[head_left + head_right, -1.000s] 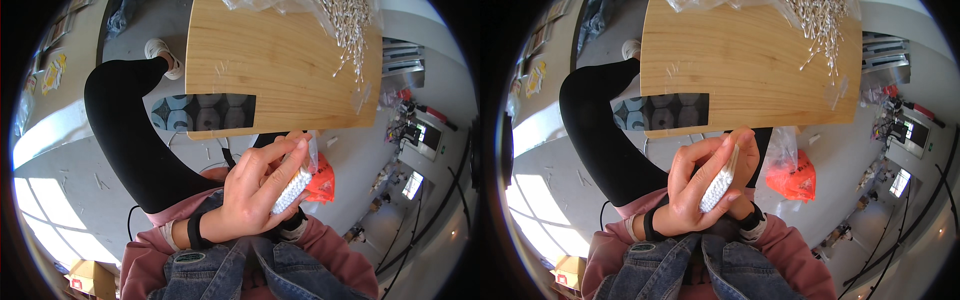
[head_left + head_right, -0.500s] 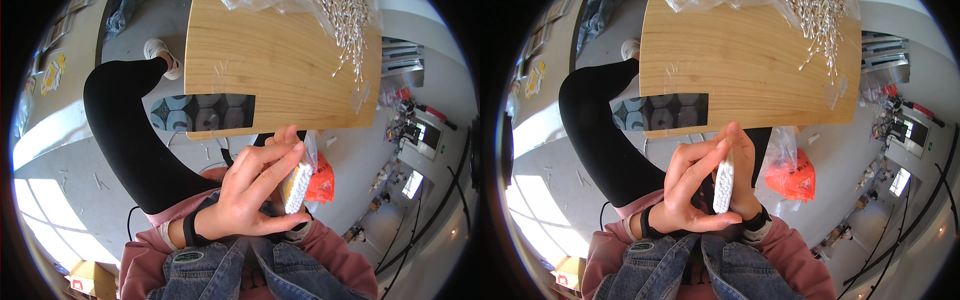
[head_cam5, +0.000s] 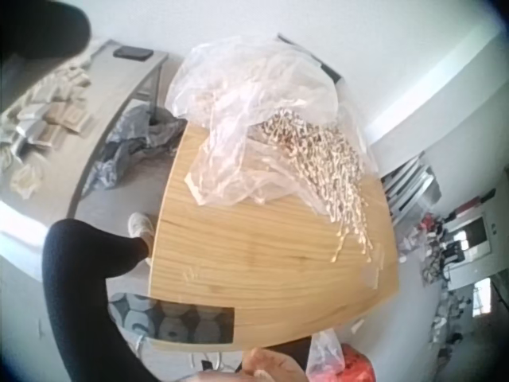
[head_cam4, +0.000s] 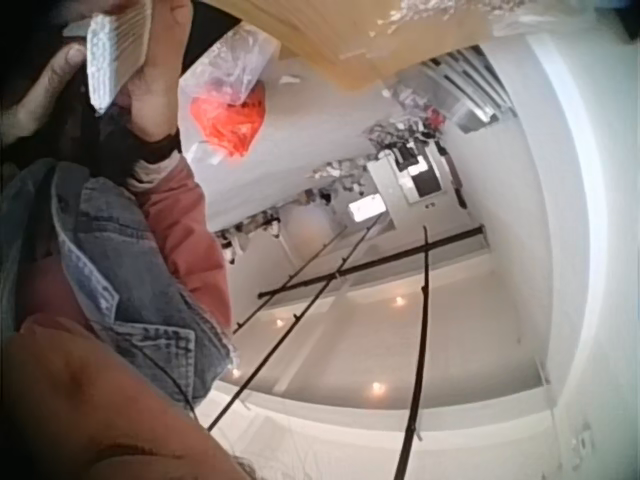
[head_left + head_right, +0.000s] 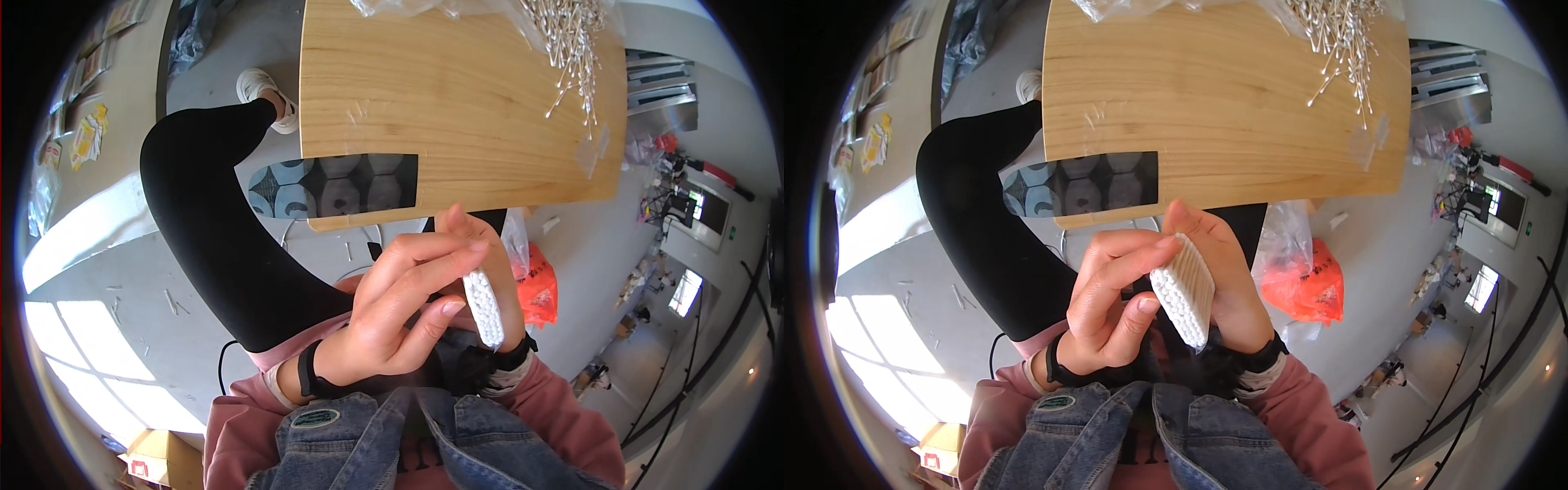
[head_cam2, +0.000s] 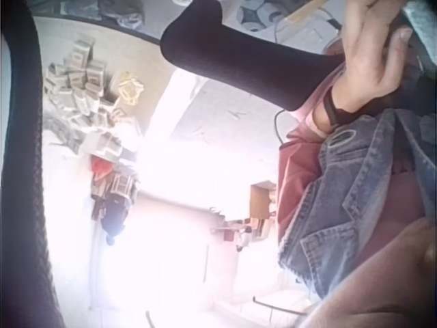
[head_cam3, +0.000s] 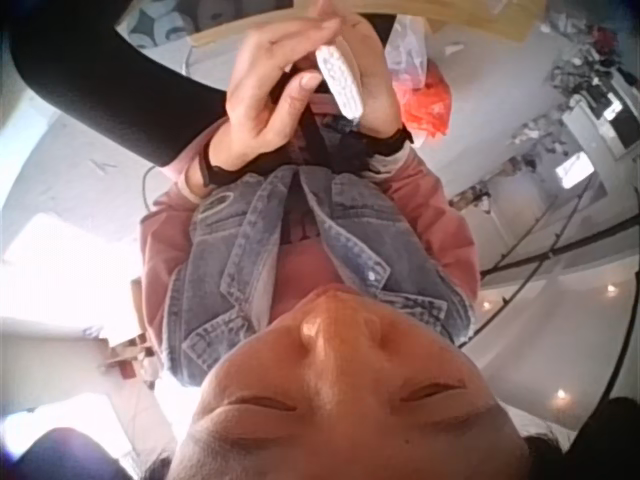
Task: Manually placing a bundle of cotton swabs into a small plastic bag and sealing it with a label.
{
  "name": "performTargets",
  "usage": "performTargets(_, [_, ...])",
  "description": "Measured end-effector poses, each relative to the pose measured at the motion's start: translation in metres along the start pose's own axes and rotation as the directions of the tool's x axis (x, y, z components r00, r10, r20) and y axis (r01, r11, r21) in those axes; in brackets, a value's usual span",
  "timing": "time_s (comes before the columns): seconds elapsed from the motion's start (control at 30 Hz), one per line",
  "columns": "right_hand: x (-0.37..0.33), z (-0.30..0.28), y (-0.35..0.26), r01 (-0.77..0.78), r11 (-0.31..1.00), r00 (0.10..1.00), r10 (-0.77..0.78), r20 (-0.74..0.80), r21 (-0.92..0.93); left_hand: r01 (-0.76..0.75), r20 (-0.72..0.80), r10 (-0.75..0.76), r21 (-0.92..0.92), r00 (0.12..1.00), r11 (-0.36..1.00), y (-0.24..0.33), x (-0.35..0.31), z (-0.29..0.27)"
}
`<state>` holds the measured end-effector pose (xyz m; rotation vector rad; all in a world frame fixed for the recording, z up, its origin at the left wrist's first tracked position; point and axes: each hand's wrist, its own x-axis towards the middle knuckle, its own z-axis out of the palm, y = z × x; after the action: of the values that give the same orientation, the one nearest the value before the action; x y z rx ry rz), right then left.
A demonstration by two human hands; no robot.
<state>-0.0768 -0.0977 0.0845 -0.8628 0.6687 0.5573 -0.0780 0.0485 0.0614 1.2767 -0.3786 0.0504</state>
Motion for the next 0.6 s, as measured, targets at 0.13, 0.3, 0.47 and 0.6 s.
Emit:
performTargets(0.13, [-0.003,0.007,0.001,0.009,1.0,0.999,-0.008,-0.046,0.014,0.0,0.004,0.0,0.008,1.0,1.0,-0.004,-0.003,0.002])
performTargets(0.3, [-0.001,0.01,-0.003,-0.051,0.998,0.996,0.048,-0.079,-0.046,0.01,0.016,-0.01,0.007,1.0,1.0,-0.003,-0.002,0.001])
performTargets(0.47, [0.004,0.0,0.003,-0.006,0.997,1.0,0.004,-0.029,-0.078,0.037,0.028,-0.035,-0.086,0.999,0.996,-0.007,-0.007,0.002])
performTargets(0.6, [0.002,0.007,0.002,0.105,0.994,0.991,-0.104,-0.08,0.007,0.049,0.088,-0.035,-0.163,0.995,0.985,-0.008,-0.005,-0.002])
